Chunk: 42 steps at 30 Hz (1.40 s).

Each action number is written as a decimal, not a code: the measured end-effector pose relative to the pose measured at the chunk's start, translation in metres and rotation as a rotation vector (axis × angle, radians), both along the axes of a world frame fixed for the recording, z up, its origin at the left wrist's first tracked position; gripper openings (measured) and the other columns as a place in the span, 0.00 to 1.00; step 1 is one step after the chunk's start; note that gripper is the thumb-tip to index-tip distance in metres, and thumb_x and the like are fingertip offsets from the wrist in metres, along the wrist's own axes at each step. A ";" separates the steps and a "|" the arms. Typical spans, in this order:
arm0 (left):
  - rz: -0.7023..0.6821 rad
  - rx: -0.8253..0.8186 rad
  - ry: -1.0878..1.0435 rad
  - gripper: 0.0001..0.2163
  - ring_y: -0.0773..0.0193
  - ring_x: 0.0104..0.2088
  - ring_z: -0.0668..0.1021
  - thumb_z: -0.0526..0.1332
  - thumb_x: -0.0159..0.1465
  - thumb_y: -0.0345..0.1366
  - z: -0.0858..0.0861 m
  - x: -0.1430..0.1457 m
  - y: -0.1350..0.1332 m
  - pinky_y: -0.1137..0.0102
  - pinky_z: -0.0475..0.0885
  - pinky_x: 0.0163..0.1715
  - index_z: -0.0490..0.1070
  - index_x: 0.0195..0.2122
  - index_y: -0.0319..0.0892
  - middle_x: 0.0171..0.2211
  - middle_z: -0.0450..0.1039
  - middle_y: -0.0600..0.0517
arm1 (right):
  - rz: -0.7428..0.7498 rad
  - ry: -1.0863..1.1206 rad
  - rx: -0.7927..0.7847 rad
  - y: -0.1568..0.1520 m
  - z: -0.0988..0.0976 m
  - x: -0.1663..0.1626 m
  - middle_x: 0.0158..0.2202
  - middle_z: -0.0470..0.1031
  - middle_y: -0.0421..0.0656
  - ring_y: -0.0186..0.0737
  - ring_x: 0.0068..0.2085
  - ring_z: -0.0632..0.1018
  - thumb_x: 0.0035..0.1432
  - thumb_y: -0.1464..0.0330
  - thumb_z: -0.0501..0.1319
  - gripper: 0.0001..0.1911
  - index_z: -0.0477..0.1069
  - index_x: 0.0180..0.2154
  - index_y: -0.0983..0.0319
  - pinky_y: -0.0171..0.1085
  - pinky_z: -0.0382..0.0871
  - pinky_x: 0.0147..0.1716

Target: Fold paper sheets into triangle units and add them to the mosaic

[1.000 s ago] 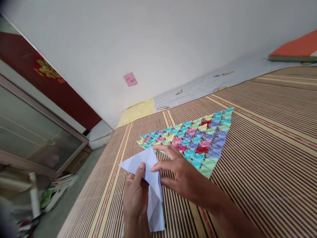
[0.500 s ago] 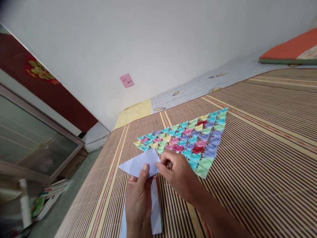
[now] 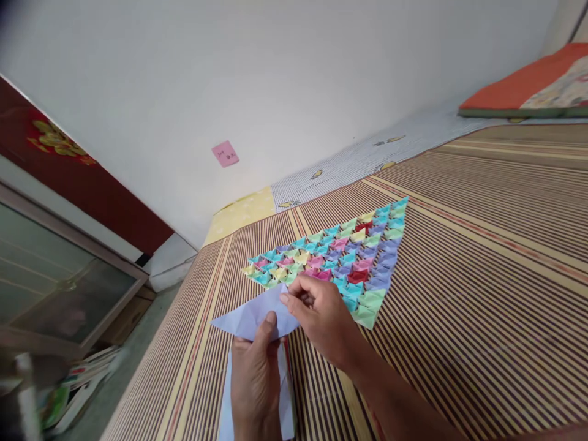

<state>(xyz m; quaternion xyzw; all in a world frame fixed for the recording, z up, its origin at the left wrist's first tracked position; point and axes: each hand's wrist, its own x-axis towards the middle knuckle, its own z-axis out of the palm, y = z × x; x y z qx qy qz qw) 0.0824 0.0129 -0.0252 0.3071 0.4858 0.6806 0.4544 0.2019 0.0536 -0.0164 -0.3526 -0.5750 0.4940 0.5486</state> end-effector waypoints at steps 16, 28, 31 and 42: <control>0.026 0.027 -0.203 0.14 0.54 0.42 0.83 0.74 0.56 0.38 -0.005 0.013 0.000 0.63 0.77 0.44 0.82 0.43 0.42 0.43 0.83 0.47 | -0.061 0.089 -0.005 0.000 0.001 -0.003 0.22 0.64 0.35 0.34 0.26 0.64 0.55 0.65 0.66 0.14 0.65 0.22 0.60 0.35 0.58 0.25; 0.012 0.073 -0.118 0.13 0.57 0.40 0.83 0.73 0.58 0.38 -0.002 0.013 -0.001 0.64 0.77 0.46 0.81 0.44 0.42 0.40 0.83 0.49 | -0.024 0.198 -0.152 0.000 -0.002 -0.005 0.19 0.59 0.32 0.31 0.22 0.60 0.52 0.63 0.68 0.15 0.64 0.23 0.60 0.33 0.52 0.21; 0.003 0.066 -0.059 0.14 0.57 0.41 0.83 0.72 0.60 0.40 -0.002 0.012 -0.002 0.63 0.76 0.48 0.81 0.45 0.42 0.42 0.83 0.48 | -0.053 0.209 -0.143 0.001 -0.003 -0.005 0.19 0.59 0.32 0.31 0.22 0.59 0.52 0.63 0.68 0.15 0.64 0.23 0.60 0.33 0.51 0.21; 0.030 0.052 -0.063 0.15 0.54 0.38 0.84 0.73 0.58 0.40 -0.001 0.012 -0.002 0.62 0.79 0.40 0.81 0.43 0.38 0.37 0.83 0.46 | -0.079 0.283 -0.174 0.003 -0.005 -0.008 0.25 0.70 0.34 0.33 0.27 0.71 0.48 0.66 0.71 0.13 0.70 0.32 0.61 0.32 0.64 0.26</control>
